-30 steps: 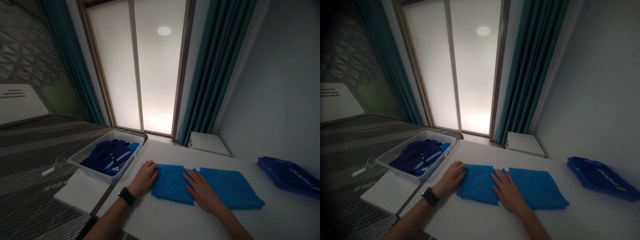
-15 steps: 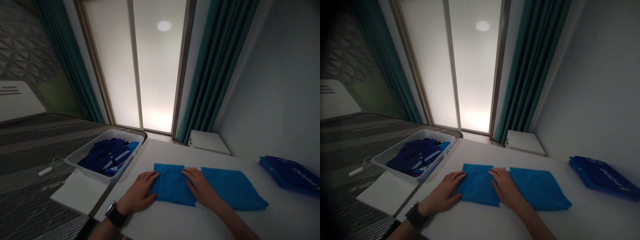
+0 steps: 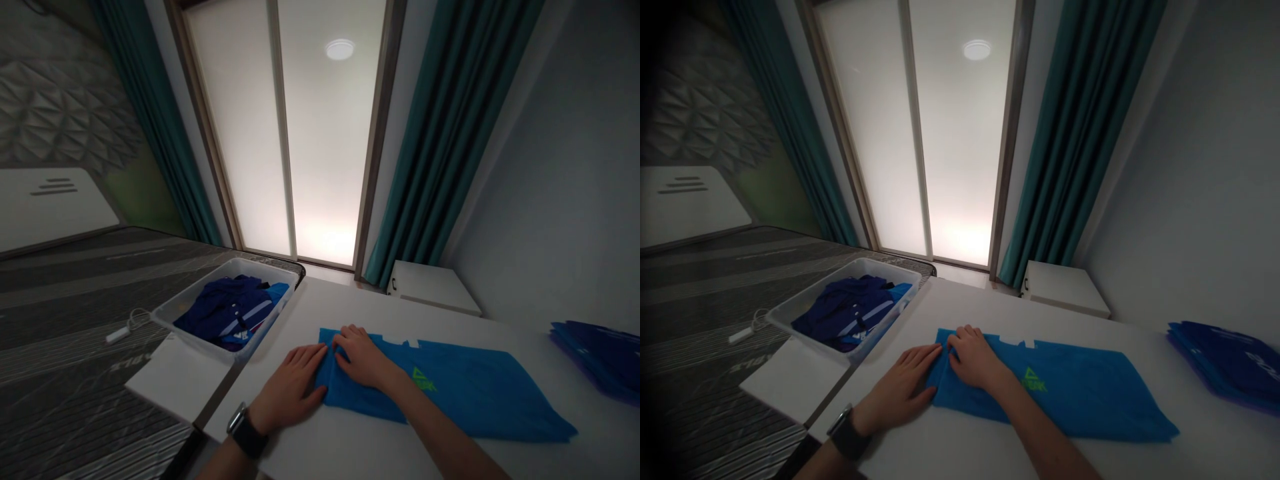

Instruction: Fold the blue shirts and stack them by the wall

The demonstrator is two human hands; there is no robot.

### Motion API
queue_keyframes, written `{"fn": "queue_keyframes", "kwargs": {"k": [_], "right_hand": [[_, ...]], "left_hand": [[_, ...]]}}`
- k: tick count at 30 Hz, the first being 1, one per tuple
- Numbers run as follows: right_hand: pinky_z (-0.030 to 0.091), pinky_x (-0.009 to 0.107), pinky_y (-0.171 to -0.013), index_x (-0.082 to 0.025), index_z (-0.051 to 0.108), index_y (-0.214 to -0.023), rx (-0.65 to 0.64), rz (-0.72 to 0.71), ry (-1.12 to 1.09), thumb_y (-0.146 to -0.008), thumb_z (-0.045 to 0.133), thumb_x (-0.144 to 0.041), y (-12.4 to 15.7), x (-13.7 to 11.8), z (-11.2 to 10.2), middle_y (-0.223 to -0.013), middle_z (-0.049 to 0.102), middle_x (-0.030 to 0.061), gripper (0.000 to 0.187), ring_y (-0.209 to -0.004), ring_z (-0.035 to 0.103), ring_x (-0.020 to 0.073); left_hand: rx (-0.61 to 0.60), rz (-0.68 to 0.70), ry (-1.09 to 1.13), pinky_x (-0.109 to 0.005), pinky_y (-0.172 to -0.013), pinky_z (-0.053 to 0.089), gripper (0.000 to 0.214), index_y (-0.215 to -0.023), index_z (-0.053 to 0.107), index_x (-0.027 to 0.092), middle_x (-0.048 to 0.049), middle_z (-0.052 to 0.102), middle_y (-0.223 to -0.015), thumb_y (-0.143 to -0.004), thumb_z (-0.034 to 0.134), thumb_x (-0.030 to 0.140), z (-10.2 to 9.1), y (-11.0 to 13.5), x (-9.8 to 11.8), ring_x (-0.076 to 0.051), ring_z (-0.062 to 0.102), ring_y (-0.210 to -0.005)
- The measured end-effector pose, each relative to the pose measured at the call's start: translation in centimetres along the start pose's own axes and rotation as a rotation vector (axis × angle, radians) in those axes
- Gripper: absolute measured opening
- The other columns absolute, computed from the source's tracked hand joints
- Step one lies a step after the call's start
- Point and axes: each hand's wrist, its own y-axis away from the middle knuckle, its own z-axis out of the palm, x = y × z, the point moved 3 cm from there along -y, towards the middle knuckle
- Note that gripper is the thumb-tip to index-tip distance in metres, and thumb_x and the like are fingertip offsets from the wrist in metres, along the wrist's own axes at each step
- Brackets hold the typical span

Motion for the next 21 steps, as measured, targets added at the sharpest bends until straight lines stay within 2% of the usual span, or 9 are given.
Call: {"fn": "queue_keyframes", "kwargs": {"k": [7,15,21], "right_hand": [[0.037,0.033,-0.087,-0.019,0.059,-0.098,-0.008,-0.015,-0.054,-0.094,0.048,-0.014,-0.2,0.3,-0.6,-0.099,0.065,0.0049,0.013,-0.095,0.056,0.0199],[0.038,0.035,-0.087,-0.018,0.061,-0.099,0.004,-0.002,0.100,-0.093,0.053,-0.015,-0.2,0.0,0.6,-0.100,0.067,0.0067,0.010,-0.099,0.055,0.0234],[0.039,0.035,-0.089,-0.020,0.061,-0.102,0.066,0.019,0.030,-0.092,0.055,-0.015,0.0,0.3,1.1,-0.103,0.066,0.0046,0.013,-0.100,0.054,0.0224]], "left_hand": [[-0.008,0.005,0.032,-0.048,-0.114,0.031,0.075,-0.151,0.030,0.028,-0.0075,0.043,-0.149,-0.083,0.062,0.030,-0.3,-0.2,0.2,-0.029,0.041,-0.134],[-0.019,0.009,0.030,-0.048,-0.114,0.031,0.072,-0.150,0.033,0.028,-0.0072,0.043,-0.149,-0.084,0.062,0.031,-0.4,-0.2,0.2,-0.029,0.041,-0.134],[0.015,-0.010,-0.003,-0.043,-0.113,0.035,0.049,-0.145,0.041,0.027,-0.0051,0.049,-0.145,-0.097,0.048,0.034,-0.7,-0.3,0.7,-0.024,0.046,-0.131]]}}
